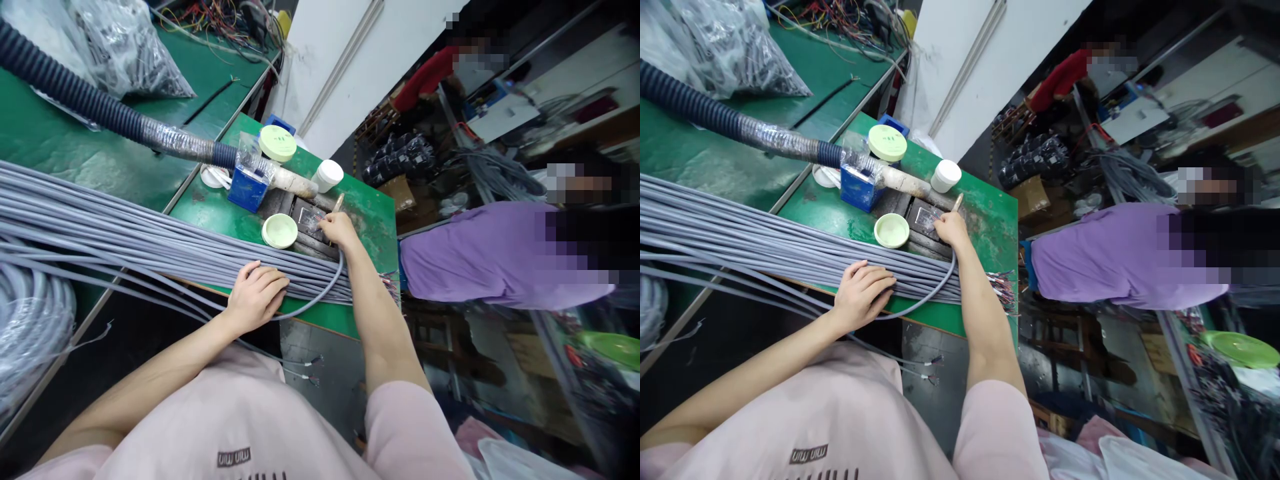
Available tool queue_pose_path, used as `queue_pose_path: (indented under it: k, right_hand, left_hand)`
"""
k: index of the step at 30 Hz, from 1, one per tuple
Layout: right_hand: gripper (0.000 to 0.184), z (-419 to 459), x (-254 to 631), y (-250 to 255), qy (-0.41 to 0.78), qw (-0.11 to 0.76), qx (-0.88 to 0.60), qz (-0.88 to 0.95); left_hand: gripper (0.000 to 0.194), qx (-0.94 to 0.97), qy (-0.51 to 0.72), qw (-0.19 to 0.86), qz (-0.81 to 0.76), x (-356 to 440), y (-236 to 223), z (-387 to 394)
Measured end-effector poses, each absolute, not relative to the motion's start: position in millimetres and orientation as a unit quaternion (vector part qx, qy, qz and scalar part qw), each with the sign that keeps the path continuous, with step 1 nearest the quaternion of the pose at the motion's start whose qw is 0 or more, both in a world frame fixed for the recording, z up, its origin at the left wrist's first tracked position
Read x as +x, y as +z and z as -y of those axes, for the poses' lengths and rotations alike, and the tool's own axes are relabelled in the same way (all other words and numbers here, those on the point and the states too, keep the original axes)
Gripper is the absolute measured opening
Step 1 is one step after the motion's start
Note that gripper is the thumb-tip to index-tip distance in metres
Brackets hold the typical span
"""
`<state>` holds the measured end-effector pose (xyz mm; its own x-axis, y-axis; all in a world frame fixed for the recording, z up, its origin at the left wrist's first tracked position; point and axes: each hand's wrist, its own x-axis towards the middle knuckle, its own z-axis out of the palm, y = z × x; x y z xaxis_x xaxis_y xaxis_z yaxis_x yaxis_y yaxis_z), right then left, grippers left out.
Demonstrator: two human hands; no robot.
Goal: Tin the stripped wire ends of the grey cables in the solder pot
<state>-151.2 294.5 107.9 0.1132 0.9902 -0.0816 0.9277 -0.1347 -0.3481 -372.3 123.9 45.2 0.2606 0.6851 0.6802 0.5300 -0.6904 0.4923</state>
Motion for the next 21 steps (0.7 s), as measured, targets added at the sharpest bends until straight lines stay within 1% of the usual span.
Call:
queue_pose_path:
  k: [3, 5, 9, 15, 21]
  right_hand:
    - [0.028, -277.6, -156.7, 124.0, 0.183, 0.134, -0.728, 0.647]
    - [0.028, -259.0, -161.1, 138.7, 0.246, 0.173, -0.704, 0.644]
    - [0.035, -216.7, -169.1, 164.7, 0.391, 0.255, -0.613, 0.637]
    - [0.038, -174.3, -177.3, 177.3, 0.452, 0.27, -0.568, 0.633]
    - [0.04, -149.5, -175.5, 176.9, 0.471, 0.271, -0.561, 0.624]
  left_hand:
    - [0.024, 0.792, 0.467, 0.081, -0.385, -372.6, 44.4, -123.6]
    - [0.023, 0.794, 0.463, 0.081, -0.386, -372.7, 43.8, -123.6]
    - [0.022, 0.797, 0.459, 0.073, -0.386, -372.8, 44.3, -123.6]
    - [0.019, 0.799, 0.46, 0.056, -0.383, -373.2, 47.8, -123.0]
    - [0.019, 0.803, 0.445, 0.063, -0.391, -373.6, 46.2, -121.8]
